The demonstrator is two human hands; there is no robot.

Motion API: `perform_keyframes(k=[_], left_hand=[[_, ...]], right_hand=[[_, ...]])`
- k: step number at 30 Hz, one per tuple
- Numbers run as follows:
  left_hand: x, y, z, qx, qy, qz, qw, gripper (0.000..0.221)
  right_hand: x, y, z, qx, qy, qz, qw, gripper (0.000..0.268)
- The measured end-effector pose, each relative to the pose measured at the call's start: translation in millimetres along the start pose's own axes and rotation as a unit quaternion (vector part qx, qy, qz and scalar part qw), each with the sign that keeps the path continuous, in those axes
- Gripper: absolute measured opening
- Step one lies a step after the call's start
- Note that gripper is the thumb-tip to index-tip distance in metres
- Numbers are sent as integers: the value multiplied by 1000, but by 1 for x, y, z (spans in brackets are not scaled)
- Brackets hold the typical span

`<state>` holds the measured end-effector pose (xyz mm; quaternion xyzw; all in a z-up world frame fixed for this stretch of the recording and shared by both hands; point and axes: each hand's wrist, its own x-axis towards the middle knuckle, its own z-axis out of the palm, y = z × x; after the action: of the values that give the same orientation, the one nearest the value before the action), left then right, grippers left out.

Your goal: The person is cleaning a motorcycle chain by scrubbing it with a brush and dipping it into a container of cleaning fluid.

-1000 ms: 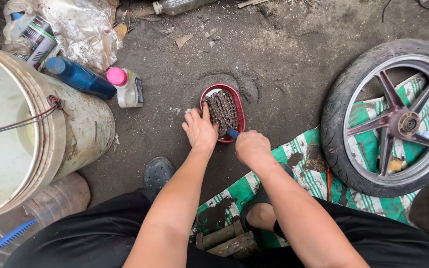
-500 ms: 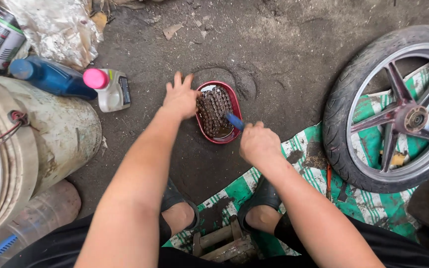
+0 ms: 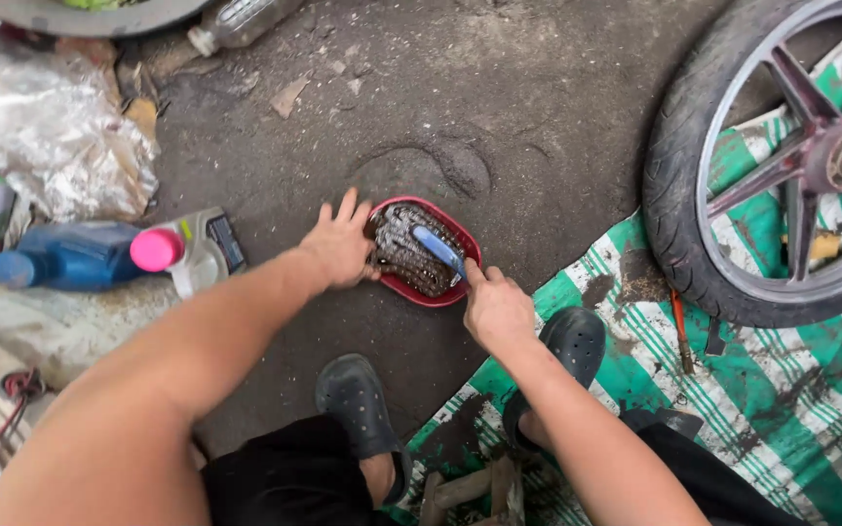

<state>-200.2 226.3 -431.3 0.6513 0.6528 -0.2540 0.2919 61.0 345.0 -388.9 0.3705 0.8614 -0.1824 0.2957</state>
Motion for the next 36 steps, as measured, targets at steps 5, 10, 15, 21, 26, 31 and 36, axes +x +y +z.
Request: perform_keyframes(k=[5, 10, 15, 21, 26, 31, 36], left_hand=[[-9, 22, 22, -261, 23, -163, 951, 56], [-23, 57, 21, -366, 1, -186, 912, 45], [-15, 78, 23, -295, 29, -180, 938, 39], [-6, 81, 29, -329, 141, -215, 909, 49], [12, 69, 19, -245, 214, -104, 940, 46], [27, 65, 39, -216, 250, -132, 935, 35], [22, 47, 59, -244, 316, -127, 908, 30]], right_hand=[[11, 26, -3, -3, 19, -3, 1000, 53], [20, 50, 34, 71, 6, 10, 997, 52], [6, 45, 20, 93, 28, 24, 995, 50], [-18, 53, -12, 84, -15, 64, 994, 51], [-14, 79, -16, 87, -21, 117, 989, 51], [-1, 62, 0, 35, 9, 78, 996, 53], [18, 13, 22, 24, 90, -5, 996, 49]])
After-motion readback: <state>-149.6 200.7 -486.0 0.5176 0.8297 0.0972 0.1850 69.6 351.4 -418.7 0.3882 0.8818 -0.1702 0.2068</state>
